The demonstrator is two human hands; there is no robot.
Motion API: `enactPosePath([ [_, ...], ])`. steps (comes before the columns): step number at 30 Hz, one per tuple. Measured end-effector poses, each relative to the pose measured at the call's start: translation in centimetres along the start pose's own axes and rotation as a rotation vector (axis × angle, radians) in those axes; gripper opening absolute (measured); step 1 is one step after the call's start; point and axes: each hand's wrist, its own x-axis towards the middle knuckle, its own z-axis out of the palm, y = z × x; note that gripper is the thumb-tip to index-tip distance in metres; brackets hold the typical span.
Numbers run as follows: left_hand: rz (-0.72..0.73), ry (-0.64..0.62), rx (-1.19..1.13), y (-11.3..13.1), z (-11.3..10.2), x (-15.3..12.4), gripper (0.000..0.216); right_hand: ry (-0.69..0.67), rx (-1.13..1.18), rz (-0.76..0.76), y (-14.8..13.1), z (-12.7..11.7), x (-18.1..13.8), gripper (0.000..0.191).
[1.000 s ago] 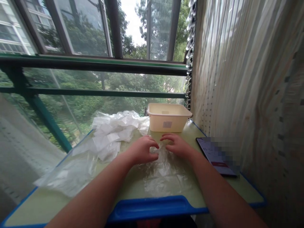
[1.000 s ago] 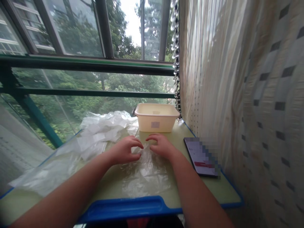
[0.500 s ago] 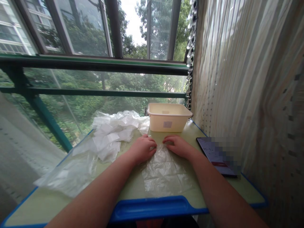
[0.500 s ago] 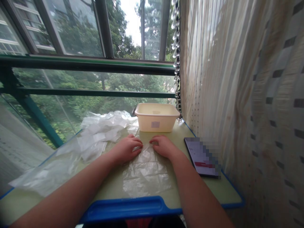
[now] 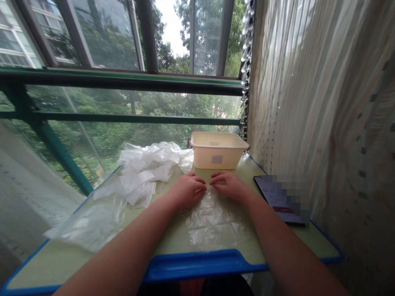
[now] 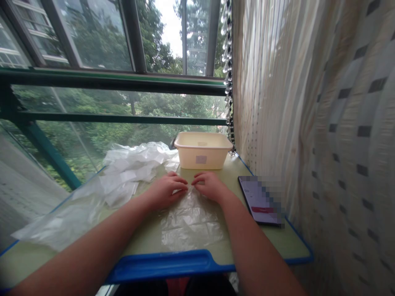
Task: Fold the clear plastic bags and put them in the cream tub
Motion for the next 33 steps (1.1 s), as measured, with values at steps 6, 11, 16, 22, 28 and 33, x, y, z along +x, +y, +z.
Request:
enactPosePath([
  [6, -0.001, -0.035, 0.003, 0.2, 0.1, 0.0, 0.022, -0.045, -0.058, -0.047, 0.1, 0.4, -0.1, 0.015],
  [11, -0.017, -0.002, -0.021, 0.3, 0.4, 0.1, 0.021, -0.045, -0.067, -0.047, 0.0, 0.4, -0.2, 0.015],
  [16, -0.295, 0.118, 0.074, -0.5, 0.4, 0.1, 0.023, -0.008, -0.047, -0.054, -0.4, 0.1, -0.1, 0.014],
  [22, -0.573, 0.099, 0.18, -1.8, 0.6, -0.2, 0.024, 0.009, -0.079, -0.051, -0.7, 0.4, -0.2, 0.014],
  [28, -0.589, 0.079, 0.219, -0.9, 1.0, -0.1, 0.03, 0.041, -0.048, -0.057, -0.9, 0.7, -0.1, 0.022],
  [33, -0.565, 0.081, 0.157, -1.0, 1.4, 0.2, 0.02, 0.015, -0.075, -0.081, -0.9, 0.8, -0.1, 0.022],
])
